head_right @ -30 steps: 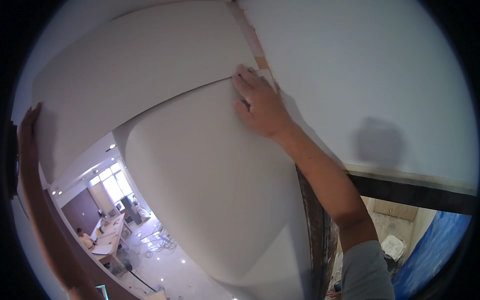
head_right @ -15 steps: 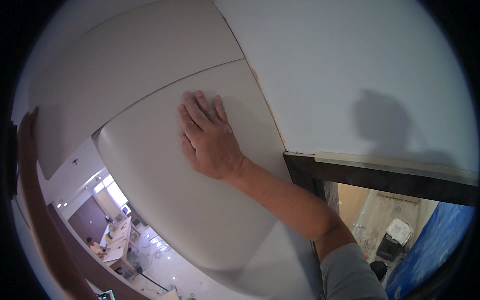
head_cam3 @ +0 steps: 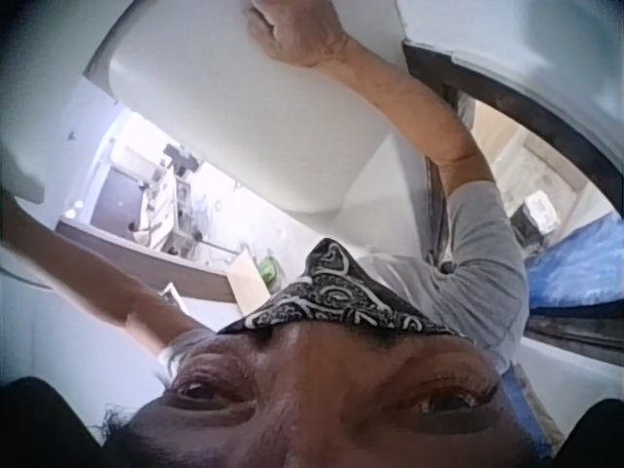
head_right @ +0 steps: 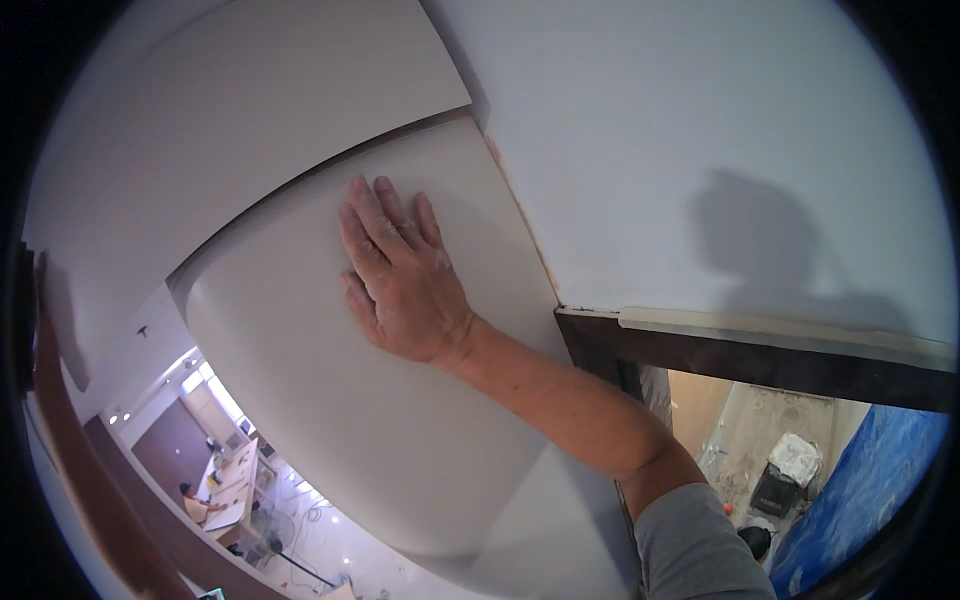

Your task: The person aligns a laminate sheet against a curved structure, marks along its edge with a pencil, and removes the sheet by hand.

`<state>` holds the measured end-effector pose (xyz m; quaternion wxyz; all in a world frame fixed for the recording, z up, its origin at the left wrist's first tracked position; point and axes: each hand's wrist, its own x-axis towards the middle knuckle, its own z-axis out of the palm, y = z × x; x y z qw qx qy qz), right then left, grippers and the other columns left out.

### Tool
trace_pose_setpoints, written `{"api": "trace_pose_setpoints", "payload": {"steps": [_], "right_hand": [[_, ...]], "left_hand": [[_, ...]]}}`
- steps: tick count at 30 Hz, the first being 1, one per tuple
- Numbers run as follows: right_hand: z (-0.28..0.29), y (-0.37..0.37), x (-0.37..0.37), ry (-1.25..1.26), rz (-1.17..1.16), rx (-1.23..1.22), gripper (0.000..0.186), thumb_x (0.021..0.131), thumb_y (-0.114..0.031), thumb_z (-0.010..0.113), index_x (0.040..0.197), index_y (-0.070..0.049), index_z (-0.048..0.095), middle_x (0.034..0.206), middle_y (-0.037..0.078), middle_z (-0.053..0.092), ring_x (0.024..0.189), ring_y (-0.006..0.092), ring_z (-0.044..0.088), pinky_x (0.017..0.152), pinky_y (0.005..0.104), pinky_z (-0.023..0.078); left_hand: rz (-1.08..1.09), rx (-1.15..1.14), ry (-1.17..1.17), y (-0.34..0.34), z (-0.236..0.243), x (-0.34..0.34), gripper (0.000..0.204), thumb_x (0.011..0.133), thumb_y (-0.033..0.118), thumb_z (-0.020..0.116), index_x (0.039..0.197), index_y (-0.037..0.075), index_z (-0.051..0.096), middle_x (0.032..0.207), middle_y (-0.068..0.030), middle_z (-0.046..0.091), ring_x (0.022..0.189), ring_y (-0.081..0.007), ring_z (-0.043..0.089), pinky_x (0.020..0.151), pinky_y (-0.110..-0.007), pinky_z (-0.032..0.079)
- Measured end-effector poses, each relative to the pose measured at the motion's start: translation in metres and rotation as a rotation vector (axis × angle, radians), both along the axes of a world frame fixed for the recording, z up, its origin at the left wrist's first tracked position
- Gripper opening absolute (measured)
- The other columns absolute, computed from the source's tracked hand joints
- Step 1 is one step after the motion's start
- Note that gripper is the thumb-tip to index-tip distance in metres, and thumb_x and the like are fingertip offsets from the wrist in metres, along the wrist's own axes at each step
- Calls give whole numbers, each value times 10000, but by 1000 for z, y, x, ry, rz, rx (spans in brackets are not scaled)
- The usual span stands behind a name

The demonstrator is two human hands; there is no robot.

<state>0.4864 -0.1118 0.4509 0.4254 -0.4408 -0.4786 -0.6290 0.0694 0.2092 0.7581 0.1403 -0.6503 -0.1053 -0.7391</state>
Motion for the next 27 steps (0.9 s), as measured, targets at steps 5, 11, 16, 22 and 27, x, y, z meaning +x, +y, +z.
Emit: {"api": "trace_pose_setpoints", "payload": {"steps": [5, 11, 16, 22, 27], "right_hand": [[17, -1, -12, 41, 27, 2, 760, 928, -218, 683, 1571, 7, 346, 1679, 301, 165, 1522, 555, 206, 1160, 731, 231], [37, 8, -24, 80, 2, -62, 770, 956, -289, 671, 1571, 25, 332, 1668, 310, 175, 1508, 576, 209, 1155, 745, 215], [42, 15, -29, 63, 11, -39, 722, 967, -326, 640, 1530, 46, 382, 1643, 320, 221, 1508, 556, 221, 1158, 757, 187], [48, 15, -26, 80, 21, -35, 679, 965, -340, 629, 1475, 65, 438, 1598, 320, 304, 1490, 545, 258, 1156, 759, 194], [59, 14, -17, 84, 39, 16, 635, 977, -327, 617, 1447, 72, 465, 1568, 326, 351, 1471, 553, 290, 1171, 728, 210]], "left_hand": [[-21, -24, -3, -4, -7, -2, 726, 971, 594, 511, 1513, 110, 522, 1433, -209, 589, 1283, -344, 592, 1128, -435, 427], [-37, -44, 2, -5, -11, -3, 745, 966, 608, 512, 1512, 102, 519, 1429, -216, 589, 1281, -344, 593, 1120, -442, 430], [-48, -64, 9, -4, -13, -6, 761, 962, 619, 512, 1512, 94, 516, 1425, -221, 588, 1278, -344, 594, 1114, -448, 433], [-73, -83, 26, -6, -14, -3, 779, 957, 632, 513, 1512, 85, 512, 1421, -228, 588, 1275, -344, 594, 1107, -455, 437], [-103, -103, 51, -10, -13, 1, 795, 953, 644, 514, 1512, 78, 509, 1417, -234, 587, 1273, -344, 595, 1101, -461, 440]]}}
